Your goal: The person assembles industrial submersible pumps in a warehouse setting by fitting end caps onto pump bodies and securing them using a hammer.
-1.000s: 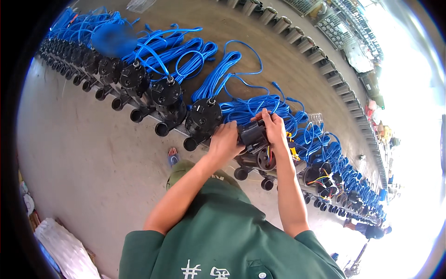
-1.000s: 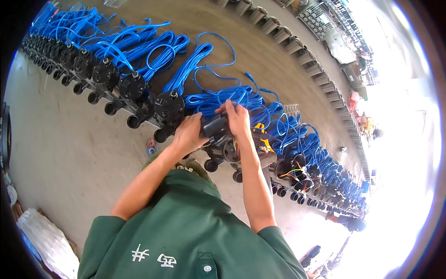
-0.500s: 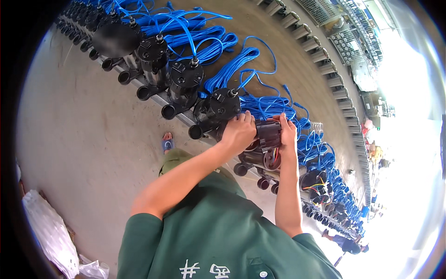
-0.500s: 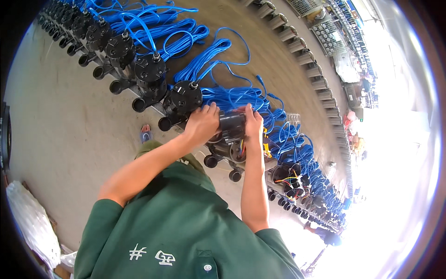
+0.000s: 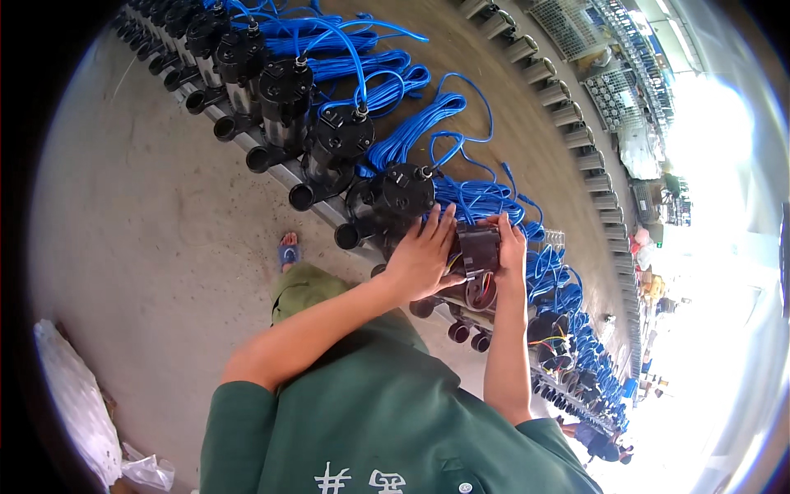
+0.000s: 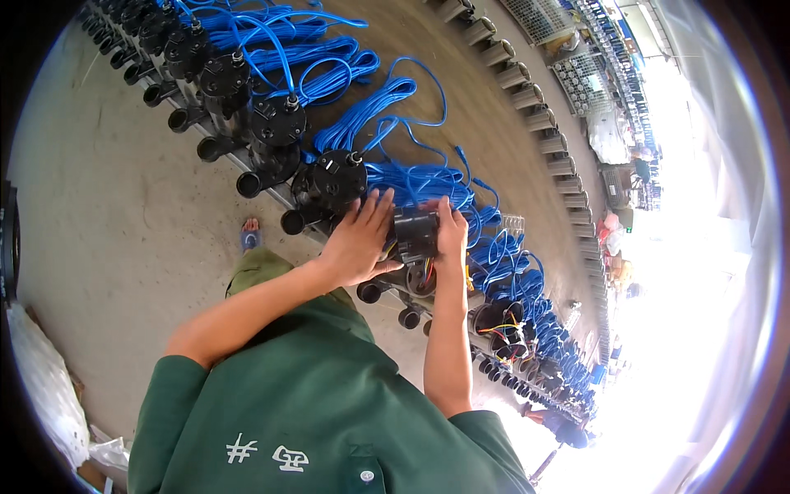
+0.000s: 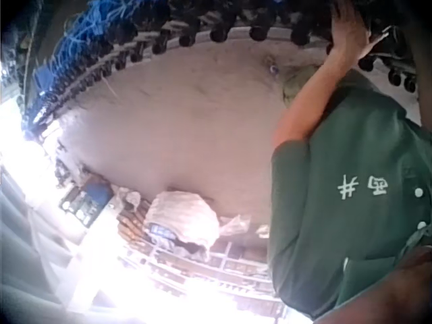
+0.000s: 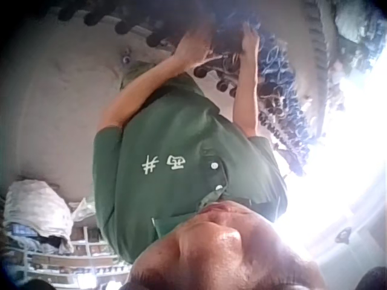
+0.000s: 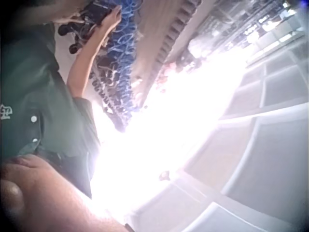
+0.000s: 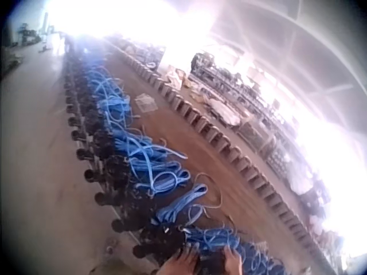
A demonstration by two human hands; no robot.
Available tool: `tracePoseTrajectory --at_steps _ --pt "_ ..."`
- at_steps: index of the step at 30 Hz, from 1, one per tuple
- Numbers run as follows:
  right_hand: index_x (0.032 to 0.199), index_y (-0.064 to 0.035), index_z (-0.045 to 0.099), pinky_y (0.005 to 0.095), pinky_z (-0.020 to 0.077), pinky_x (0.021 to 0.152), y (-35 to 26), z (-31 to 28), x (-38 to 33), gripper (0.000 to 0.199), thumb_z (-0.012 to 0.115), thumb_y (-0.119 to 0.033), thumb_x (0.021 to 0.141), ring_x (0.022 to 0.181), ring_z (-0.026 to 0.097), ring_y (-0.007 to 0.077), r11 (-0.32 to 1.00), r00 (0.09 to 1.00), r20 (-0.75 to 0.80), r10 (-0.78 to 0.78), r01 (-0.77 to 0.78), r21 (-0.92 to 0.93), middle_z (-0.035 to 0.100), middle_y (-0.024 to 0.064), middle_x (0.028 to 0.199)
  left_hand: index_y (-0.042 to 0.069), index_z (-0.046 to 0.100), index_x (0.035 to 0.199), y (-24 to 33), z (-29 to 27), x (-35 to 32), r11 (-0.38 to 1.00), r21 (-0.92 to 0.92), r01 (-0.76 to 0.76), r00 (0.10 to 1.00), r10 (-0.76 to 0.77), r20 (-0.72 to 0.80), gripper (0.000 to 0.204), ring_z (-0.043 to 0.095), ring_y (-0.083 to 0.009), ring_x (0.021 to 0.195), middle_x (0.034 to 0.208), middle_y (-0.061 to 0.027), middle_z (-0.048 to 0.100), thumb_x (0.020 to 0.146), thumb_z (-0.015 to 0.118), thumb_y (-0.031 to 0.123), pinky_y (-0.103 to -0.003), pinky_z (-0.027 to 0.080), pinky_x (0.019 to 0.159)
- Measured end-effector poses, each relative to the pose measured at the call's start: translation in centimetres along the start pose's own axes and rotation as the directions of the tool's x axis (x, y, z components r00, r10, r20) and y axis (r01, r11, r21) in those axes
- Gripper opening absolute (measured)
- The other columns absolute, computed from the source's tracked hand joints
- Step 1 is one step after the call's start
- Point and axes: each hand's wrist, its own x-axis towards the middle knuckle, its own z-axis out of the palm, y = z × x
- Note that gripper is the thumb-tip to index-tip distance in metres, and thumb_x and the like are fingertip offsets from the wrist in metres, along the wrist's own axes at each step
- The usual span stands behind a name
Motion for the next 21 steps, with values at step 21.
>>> tracePoseTrajectory --at_steps 21 --pt "0.095 -0.0013 0.074 0.0273 0.0523 0.072 1.3 0.8 -0.7 0.039 0.058 -0.035 0.107 0.077 0.066 0.0128 0.991 0.987 -0.120 -0.112 0.102 -0.083 0.077 0.0086 0.093 0.009 0.071 0.122 0.3 0.7 -2.0 0.980 -0.119 0.158 0.969 -0.177 -0.173 0.047 0.057 -0.0344 0.122 0.152 -0.0144 0.052 0.083 0.078 0.034 -0.046 0.050 0.095"
